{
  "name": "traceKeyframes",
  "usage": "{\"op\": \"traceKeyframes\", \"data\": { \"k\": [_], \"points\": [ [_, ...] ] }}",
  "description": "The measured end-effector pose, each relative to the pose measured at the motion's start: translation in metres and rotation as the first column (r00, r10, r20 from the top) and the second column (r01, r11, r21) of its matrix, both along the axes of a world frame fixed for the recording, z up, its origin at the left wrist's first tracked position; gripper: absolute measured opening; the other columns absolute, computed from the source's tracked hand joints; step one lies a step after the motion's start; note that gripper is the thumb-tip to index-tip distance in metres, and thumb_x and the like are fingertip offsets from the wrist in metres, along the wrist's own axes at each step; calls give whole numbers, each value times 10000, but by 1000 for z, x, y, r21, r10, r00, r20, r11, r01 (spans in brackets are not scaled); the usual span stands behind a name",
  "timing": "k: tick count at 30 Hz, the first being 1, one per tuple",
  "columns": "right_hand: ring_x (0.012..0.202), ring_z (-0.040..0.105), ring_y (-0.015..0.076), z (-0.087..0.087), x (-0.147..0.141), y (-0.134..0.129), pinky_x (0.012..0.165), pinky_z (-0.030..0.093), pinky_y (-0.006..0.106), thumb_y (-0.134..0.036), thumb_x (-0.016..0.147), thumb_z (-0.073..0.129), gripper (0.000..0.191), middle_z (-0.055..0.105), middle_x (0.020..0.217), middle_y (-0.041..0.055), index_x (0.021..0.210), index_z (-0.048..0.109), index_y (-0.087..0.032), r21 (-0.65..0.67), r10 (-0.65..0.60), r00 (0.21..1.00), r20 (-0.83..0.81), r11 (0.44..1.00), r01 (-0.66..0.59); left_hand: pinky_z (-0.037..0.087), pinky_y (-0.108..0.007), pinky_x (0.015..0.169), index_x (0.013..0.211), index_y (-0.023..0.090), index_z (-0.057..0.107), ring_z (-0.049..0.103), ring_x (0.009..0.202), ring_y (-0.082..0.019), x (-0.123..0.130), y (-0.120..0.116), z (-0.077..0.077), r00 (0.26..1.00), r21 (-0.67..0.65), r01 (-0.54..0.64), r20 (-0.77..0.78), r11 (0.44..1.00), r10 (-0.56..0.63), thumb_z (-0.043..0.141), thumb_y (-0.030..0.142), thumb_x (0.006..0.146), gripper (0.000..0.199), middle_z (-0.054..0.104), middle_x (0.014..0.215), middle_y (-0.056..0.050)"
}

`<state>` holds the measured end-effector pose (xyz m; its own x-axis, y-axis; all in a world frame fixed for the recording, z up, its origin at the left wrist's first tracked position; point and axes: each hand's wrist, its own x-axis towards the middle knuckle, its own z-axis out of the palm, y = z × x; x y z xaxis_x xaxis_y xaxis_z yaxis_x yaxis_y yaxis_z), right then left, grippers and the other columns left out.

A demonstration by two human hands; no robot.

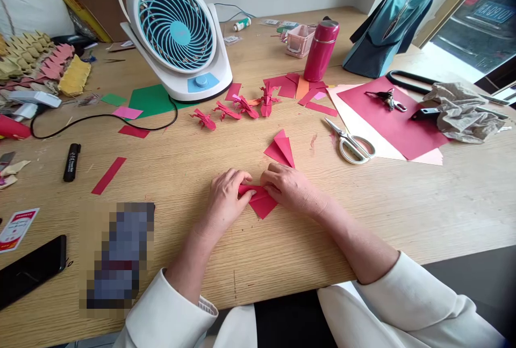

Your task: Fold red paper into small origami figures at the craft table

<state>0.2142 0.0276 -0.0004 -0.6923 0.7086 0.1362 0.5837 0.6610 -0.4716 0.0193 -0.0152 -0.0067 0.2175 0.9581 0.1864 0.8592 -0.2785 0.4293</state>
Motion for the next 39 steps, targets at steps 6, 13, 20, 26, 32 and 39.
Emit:
{"op": "traceKeyframes", "data": {
  "k": [6,13,20,26,32,39],
  "points": [
    [790,486,159,3,0,-2,726,376,265,-87,932,487,211,553,837,63,869,682,-136,37,58,998,10,998,-58,418,-355,834,871,214,623,576,931,-215,1,-1,4,998,59,13,-69,998,-8,672,196,838,61,641,932,-29],
    [777,506,158,7,3,-3,728,380,270,-88,933,499,216,577,820,64,846,691,-135,14,74,997,37,997,-74,428,-410,919,1093,213,639,617,953,-210,16,-29,12,965,83,194,-193,977,-176,505,191,948,200,697,1011,-57],
    [809,555,202,22,3,-18,783,395,344,-98,904,498,188,620,916,93,899,679,-146,40,58,968,245,997,-70,457,-418,962,1301,166,554,577,1158,-256,27,-58,-4,952,201,177,-282,963,-116,487,227,962,350,634,1301,-104],
    [979,597,243,14,10,-47,983,403,425,-25,857,468,359,650,1103,132,1160,626,-133,164,40,966,256,983,-84,481,-415,971,1330,169,559,557,1213,-267,30,-61,-8,944,186,166,-313,968,-102,472,227,965,379,583,1382,-115],
    [1310,475,278,-4,16,-72,1146,282,516,-182,950,457,428,526,1425,158,1371,518,-136,244,-35,982,188,970,-13,489,-422,968,1350,174,556,544,1231,-280,31,-64,-5,920,148,186,-373,971,-119,466,156,929,430,532,1438,-114],
    [1435,322,276,-13,16,-86,1196,196,512,-320,983,448,537,342,1562,152,1468,401,-94,220,-93,981,172,974,54,459,-430,996,1371,135,534,524,1270,-288,37,-69,-4,909,151,141,-412,978,-68,444,188,947,436,544,1426,-122]
  ]
}}
